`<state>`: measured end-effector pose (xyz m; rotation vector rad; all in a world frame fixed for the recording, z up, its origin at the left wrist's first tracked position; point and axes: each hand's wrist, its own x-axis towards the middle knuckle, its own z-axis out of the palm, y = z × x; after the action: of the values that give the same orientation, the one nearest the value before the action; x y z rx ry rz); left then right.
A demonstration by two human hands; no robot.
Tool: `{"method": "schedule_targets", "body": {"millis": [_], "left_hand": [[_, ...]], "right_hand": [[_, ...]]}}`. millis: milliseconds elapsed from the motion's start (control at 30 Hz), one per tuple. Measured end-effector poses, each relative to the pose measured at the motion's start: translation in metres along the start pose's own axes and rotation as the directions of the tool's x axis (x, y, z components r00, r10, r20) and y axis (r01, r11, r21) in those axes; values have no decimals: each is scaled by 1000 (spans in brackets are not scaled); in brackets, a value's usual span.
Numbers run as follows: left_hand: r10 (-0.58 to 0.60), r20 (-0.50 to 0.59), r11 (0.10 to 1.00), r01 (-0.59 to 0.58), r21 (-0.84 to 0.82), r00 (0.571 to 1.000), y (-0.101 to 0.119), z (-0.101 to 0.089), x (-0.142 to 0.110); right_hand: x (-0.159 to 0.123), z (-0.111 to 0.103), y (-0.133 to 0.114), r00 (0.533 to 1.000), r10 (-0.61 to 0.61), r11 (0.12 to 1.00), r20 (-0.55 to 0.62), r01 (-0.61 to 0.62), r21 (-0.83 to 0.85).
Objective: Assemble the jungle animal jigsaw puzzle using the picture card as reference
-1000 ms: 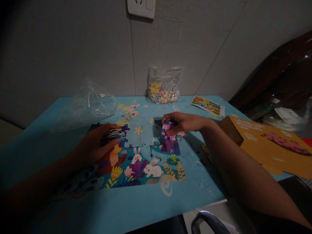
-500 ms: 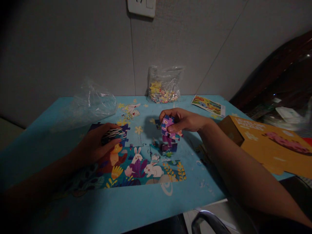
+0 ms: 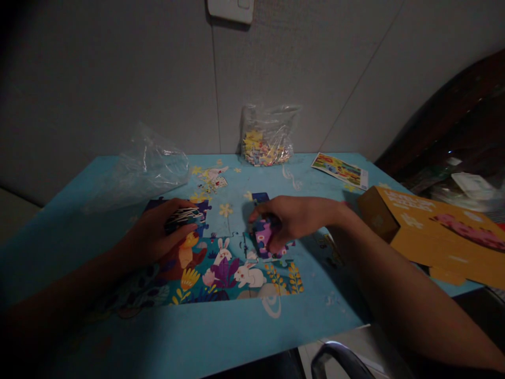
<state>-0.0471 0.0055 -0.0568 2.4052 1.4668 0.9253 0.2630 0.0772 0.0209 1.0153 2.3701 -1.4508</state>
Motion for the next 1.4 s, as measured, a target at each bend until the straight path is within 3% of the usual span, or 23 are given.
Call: {"method": "schedule_targets", "body": {"millis": [100,200,400,500,633,867,967,1067,1267,1333,1400], "left_hand": [[-9,4,1000,9,-3,1000,1,0,1],[-21,10,1000,22,-9,1000,2,-1,1],[-12,6,1000,12,3,1000,2,-1,1],[-18,11,1000,18,6,1000,2,-1,1],[-16,18,1000,16,0,1000,2,-1,2],[-8,16,1000,8,-13,1000,0,-1,1],[-58,6,998,58,-4,998,1,-1,0],[-128,-9,991,128,28,992,2,-3,1],[-193,9,980,192,47,981,2,-4,4],[-195,10,980,195,39,981,2,-4,4],[-192,14,981,192,19,981,3,-4,4]], "right_hand": [[5,7,-2,999,29,971,-45,-39,-235],[7,8,-3,994,31,943,-101,-62,-328],[-1,-3,-1,999,34,999,-37,-35,-32],[1,-12,6,984,36,998,-172,-28,50],[15,-18,22,906,102,984,-412,-152,-90],[30,-12,29,845,61,885,-531,-291,-362],[29,-10,25,833,83,893,-546,-306,-331],[28,-8,22,835,103,935,-540,-266,-233],[26,-3,11,871,-6,969,-492,-117,-218],[29,6,4,868,-102,980,-486,5,-197],[36,20,-2,821,-275,960,-501,205,-192]]}}
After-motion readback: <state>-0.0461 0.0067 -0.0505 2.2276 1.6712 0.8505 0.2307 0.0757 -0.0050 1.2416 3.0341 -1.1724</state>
